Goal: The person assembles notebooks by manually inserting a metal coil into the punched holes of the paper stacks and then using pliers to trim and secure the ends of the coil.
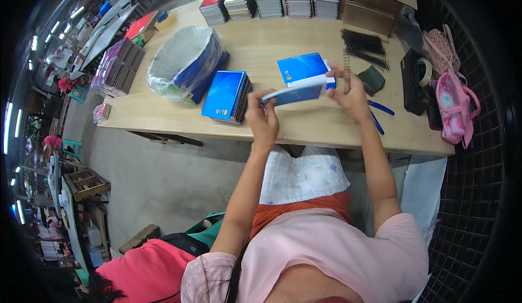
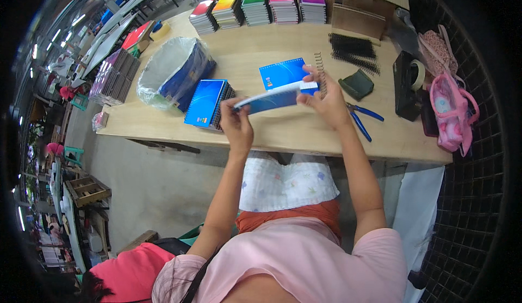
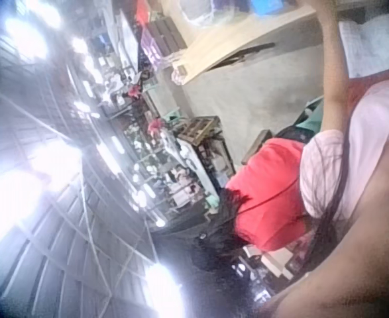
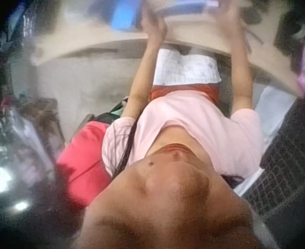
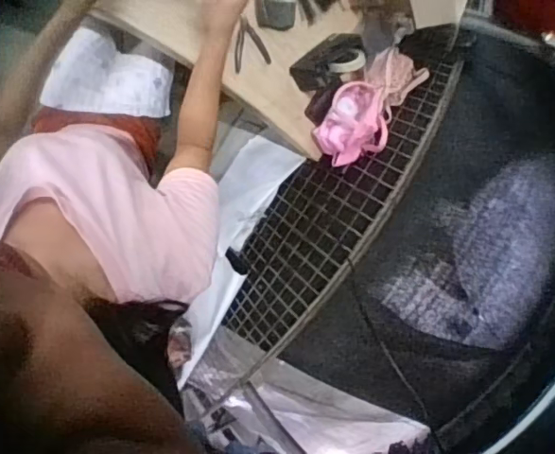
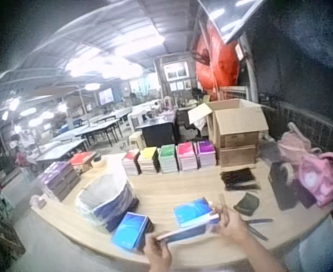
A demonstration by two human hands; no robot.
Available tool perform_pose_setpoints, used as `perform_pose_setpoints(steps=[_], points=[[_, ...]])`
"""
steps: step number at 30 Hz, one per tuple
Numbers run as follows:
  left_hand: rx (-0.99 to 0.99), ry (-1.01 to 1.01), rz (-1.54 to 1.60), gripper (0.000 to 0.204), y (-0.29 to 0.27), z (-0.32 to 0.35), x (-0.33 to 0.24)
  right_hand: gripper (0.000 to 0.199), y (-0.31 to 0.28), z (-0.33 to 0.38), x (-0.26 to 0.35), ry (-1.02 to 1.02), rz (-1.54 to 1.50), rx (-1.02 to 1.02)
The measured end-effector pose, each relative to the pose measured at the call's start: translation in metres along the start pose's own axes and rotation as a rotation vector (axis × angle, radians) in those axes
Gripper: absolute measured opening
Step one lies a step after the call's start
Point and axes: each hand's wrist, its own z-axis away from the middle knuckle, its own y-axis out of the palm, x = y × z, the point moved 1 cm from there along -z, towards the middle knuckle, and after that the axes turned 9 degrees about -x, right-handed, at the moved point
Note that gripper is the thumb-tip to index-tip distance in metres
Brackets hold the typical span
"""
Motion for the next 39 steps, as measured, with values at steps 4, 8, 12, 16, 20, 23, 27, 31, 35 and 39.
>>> perform_pose_setpoints(steps=[4,8,12,16,20,23,27,31,35,39], points=[[0.111,-0.154,-0.007,0.038,0.026,0.035,0.014,0.033,0.003,0.034,-0.032,0.164,0.005,0.007],[0.184,-0.085,-0.025,0.042,0.027,0.029,0.014,0.023,0.005,0.044,-0.040,0.156,0.072,-0.090],[0.267,0.044,-0.138,0.027,0.027,0.028,0.013,0.023,0.009,0.052,-0.039,0.193,0.044,-0.111],[0.297,-0.176,-0.043,0.019,0.028,0.032,0.016,0.027,0.011,0.050,-0.017,-0.307,0.110,-0.333],[0.243,-0.082,-0.066,0.014,0.034,0.033,0.013,0.029,-0.038,0.054,-0.034,-0.052,-0.001,-0.238],[0.224,-0.024,-0.053,0.011,0.034,0.033,0.014,0.027,-0.055,0.055,-0.011,-0.021,0.158,-0.106],[0.233,-0.034,-0.042,0.013,0.034,0.033,0.021,0.025,-0.066,0.052,-0.009,-0.195,0.317,-0.027],[0.249,-0.055,-0.012,0.015,0.034,0.032,0.026,0.026,-0.059,0.046,0.003,-0.210,0.376,0.022],[0.275,-0.062,-0.005,0.015,0.033,0.029,0.025,0.026,-0.054,0.040,-0.002,-0.255,0.384,0.050],[0.277,-0.075,0.023,0.015,0.031,0.027,0.025,0.025,-0.049,0.038,-0.003,-0.256,0.317,0.107]])
